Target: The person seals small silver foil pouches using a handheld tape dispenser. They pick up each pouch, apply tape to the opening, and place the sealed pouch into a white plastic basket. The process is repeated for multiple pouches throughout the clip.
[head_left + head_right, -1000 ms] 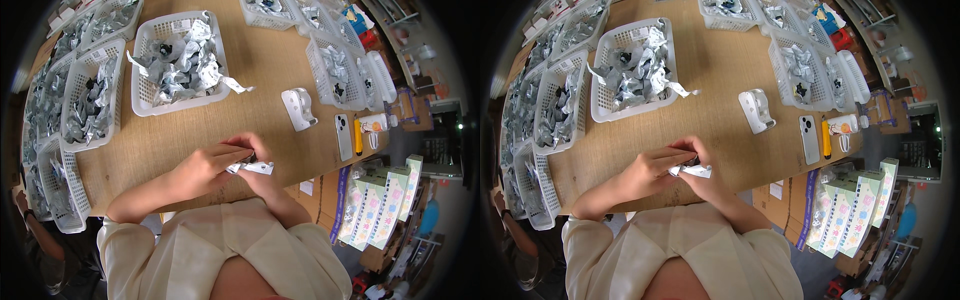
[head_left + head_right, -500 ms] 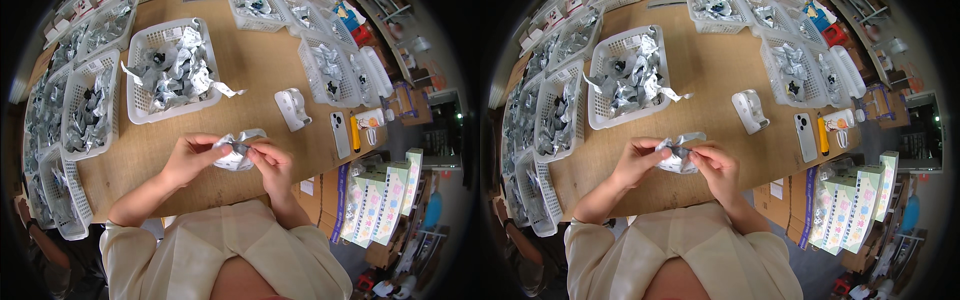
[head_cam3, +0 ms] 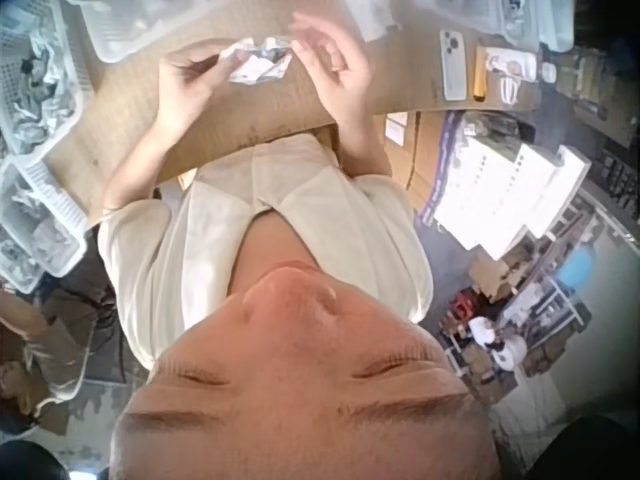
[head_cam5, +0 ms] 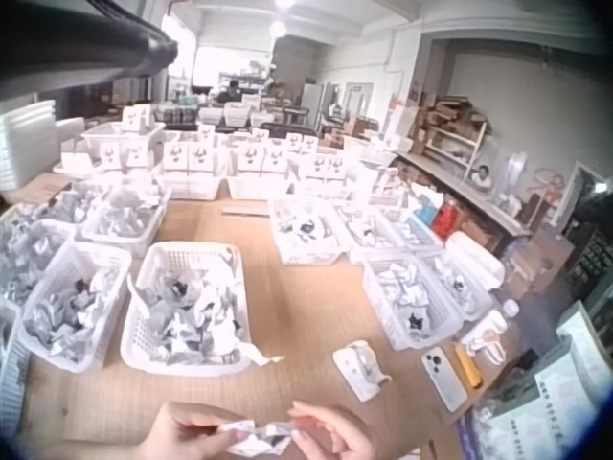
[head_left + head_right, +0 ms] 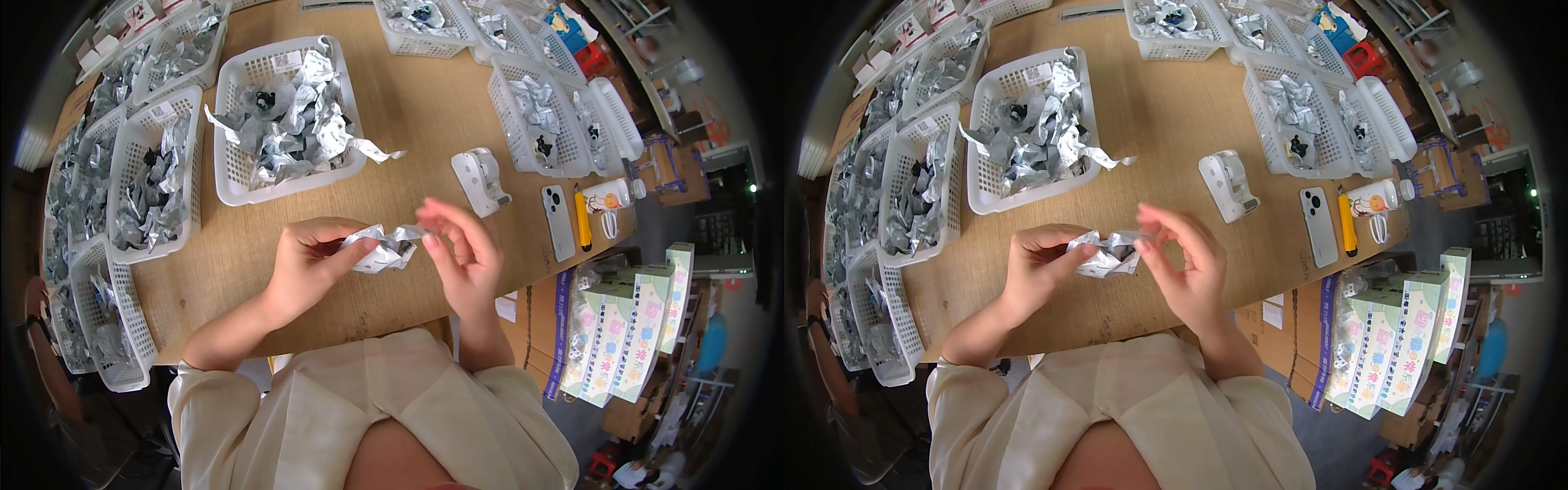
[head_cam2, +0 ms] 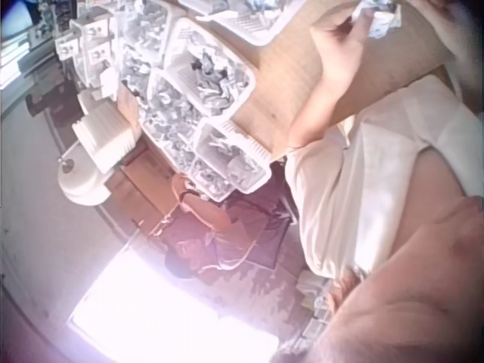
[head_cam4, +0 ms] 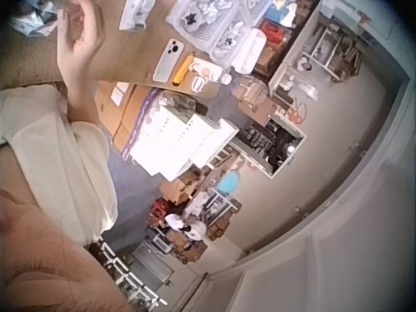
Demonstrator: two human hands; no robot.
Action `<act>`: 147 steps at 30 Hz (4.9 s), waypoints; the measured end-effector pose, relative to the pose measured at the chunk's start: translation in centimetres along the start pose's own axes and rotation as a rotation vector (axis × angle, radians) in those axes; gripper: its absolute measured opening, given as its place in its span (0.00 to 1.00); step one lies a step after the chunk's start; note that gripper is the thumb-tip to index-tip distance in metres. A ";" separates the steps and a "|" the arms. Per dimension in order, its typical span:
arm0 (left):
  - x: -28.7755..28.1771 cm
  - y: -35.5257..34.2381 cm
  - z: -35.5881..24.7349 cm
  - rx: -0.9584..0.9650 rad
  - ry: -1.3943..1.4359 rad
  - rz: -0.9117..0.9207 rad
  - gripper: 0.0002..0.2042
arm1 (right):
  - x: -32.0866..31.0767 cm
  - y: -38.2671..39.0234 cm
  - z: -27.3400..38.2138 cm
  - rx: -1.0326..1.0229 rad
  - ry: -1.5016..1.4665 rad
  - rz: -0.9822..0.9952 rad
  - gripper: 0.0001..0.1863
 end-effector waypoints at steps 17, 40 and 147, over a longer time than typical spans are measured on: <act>-0.5 -0.5 -0.3 0.079 -0.142 0.041 0.06 | -0.1 0.3 -1.7 0.443 -0.355 0.169 0.05; -0.6 0.8 -0.6 0.389 -0.266 -0.272 0.03 | 3.3 1.3 0.4 0.121 -0.272 0.283 0.07; 2.9 -5.9 2.8 0.131 -0.466 0.230 0.09 | -4.8 -4.8 -6.0 0.196 0.668 0.266 0.07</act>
Point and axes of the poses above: each hand's wrist, its own y-axis away from the middle knuckle, its own x-axis out of the palm, z = x × y, the point moved 4 cm from there along -y, towards the middle knuckle, and after that the axes turned 2 degrees about y, right-handed, at the moved point
